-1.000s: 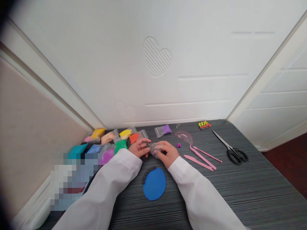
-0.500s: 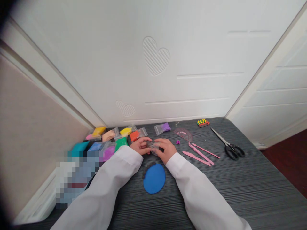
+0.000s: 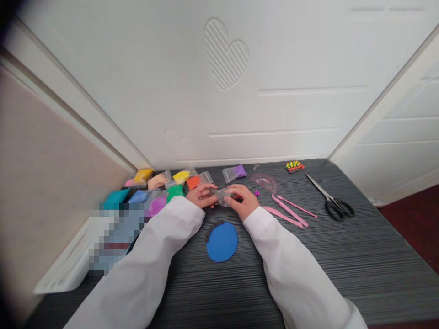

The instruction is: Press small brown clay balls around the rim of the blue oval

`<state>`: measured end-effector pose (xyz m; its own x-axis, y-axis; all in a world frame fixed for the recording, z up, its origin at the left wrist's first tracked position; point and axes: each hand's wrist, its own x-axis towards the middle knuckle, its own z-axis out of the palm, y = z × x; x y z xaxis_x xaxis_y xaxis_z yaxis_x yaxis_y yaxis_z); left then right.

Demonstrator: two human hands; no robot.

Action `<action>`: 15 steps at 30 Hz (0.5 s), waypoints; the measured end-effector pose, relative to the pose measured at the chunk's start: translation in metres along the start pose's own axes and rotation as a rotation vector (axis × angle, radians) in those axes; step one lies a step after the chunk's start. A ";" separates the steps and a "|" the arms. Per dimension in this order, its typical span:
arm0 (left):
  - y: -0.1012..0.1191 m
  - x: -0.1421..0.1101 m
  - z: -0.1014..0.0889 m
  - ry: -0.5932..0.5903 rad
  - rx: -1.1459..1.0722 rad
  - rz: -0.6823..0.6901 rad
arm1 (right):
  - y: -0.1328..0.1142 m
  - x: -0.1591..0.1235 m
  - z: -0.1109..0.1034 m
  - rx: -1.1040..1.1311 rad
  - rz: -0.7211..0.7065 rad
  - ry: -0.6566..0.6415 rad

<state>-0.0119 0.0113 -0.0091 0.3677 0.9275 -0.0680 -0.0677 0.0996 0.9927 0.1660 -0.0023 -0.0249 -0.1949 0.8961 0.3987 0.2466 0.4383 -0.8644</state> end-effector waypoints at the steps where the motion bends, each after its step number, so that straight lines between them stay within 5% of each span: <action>1: 0.001 0.000 0.000 0.000 0.002 -0.008 | 0.000 0.000 0.000 0.001 0.005 0.010; 15: 0.004 -0.001 0.000 -0.042 -0.026 -0.004 | -0.009 0.000 -0.001 -0.143 0.034 -0.071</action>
<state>-0.0125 0.0107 -0.0055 0.4069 0.9110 -0.0674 -0.0895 0.1132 0.9895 0.1643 -0.0059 -0.0168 -0.2497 0.9056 0.3429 0.3857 0.4178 -0.8226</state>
